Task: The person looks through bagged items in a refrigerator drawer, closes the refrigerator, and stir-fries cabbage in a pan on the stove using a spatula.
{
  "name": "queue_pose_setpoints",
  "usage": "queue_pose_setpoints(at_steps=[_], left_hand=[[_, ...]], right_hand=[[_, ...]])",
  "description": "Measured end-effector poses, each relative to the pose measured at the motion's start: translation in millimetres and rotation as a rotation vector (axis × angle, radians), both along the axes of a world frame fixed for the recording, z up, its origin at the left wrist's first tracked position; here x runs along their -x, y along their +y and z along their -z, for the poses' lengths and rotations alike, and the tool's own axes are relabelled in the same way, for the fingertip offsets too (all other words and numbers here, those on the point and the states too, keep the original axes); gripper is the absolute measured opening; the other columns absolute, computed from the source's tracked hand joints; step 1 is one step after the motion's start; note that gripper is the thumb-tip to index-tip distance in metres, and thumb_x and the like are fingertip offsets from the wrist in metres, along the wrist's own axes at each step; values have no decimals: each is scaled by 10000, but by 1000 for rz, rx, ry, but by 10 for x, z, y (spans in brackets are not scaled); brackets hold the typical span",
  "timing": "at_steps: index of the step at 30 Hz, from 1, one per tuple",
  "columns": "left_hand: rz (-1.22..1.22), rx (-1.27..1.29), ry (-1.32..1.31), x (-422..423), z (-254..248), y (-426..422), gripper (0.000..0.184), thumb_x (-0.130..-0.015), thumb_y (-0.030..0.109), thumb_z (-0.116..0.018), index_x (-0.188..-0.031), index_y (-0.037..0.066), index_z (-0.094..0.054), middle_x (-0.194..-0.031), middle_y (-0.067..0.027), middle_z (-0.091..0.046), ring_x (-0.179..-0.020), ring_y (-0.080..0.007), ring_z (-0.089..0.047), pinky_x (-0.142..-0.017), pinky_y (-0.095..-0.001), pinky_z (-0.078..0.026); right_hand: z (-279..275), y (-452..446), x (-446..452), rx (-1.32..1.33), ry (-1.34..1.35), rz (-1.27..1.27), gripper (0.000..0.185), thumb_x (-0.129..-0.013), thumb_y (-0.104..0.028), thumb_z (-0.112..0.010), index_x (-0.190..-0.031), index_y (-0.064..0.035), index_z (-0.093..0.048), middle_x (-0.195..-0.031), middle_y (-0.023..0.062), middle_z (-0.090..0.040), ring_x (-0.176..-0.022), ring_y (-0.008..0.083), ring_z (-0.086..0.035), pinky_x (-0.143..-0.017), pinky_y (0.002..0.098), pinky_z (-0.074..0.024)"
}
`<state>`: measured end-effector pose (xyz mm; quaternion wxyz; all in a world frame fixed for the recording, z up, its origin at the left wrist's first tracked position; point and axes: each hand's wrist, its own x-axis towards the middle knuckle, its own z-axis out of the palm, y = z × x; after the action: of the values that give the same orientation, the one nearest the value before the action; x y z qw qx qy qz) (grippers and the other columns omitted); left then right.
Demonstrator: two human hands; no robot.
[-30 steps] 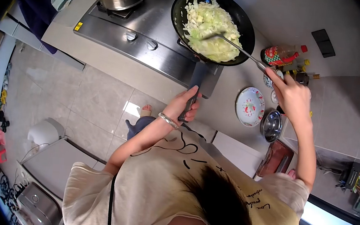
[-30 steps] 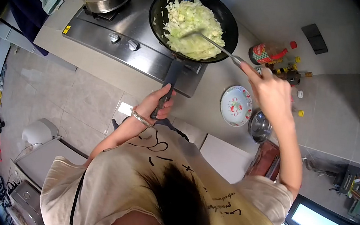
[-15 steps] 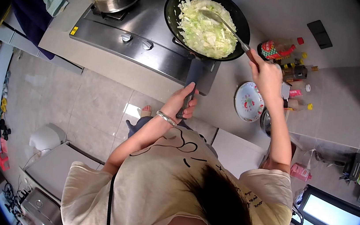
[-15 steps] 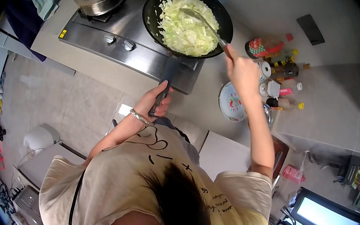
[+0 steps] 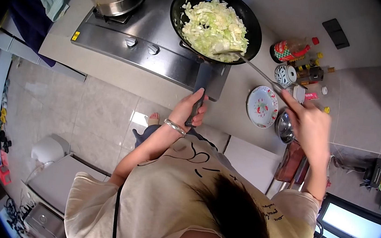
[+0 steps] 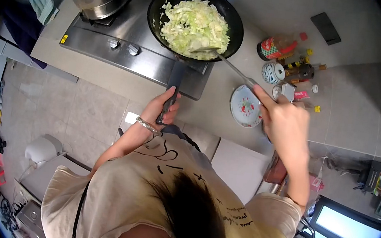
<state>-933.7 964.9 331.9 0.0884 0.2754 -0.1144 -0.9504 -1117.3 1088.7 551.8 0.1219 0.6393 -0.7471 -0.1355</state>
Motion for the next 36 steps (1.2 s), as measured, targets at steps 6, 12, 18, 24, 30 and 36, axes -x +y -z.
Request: queue_pose_setpoints(at_steps=[6, 12, 18, 24, 30, 36], left_hand=[[16, 1, -15, -14, 0, 11, 298, -918, 409, -474, -923, 111, -497, -561, 14, -412, -369, -72, -318, -340, -210, -230], [21, -8, -25, -16, -28, 1, 294, -919, 411, -469, -925, 118, -498, -562, 15, -413, -367, -75, -321, -341, -213, -234], [9, -1, -15, -16, -15, 8, 299, -918, 411, -471, -932, 114, -503, -562, 13, -414, -368, -75, -322, -342, -213, -231], [3, 12, -12, -10, 7, 11, 298, -919, 403, -474, -934, 107, -511, -563, 10, -422, -366, -77, -320, -341, -214, -231], [1, 20, -33, 3, -30, 32, 304, -914, 405, -483, -922, 103, -516, -570, 7, -438, -372, -72, -327, -340, -211, -236], [10, 7, 9, -6, 51, 11, 329, -890, 426, -522, -927, 101, -489, -585, 1, -423, -384, -88, -345, -355, -233, -259]], right_hand=[[711, -298, 390, 262, -177, 86, 352, -777, -167, -634, -1128, -172, -613, -619, 138, -564, -538, 321, -564, -500, 401, -453], [993, -662, 567, 356, -134, 45, 377, -794, -193, -613, -1170, -185, -587, -647, 130, -580, -560, 315, -578, -518, 402, -465], [1046, -446, 502, 199, -248, 13, 364, -786, -196, -626, -1149, -200, -606, -659, 109, -579, -556, 289, -578, -524, 390, -465], [58, 45, 211, 106, -91, 65, 382, -748, -150, -649, -1123, -217, -628, -613, 90, -547, -515, 256, -551, -491, 361, -442], [729, -241, 387, 129, -79, 44, 358, -771, -164, -631, -1127, -201, -618, -634, 117, -561, -531, 300, -568, -498, 395, -458], [857, -342, 389, 323, -85, 132, 352, -780, -206, -630, -1132, -209, -615, -628, 116, -564, -506, 303, -561, -487, 395, -455]])
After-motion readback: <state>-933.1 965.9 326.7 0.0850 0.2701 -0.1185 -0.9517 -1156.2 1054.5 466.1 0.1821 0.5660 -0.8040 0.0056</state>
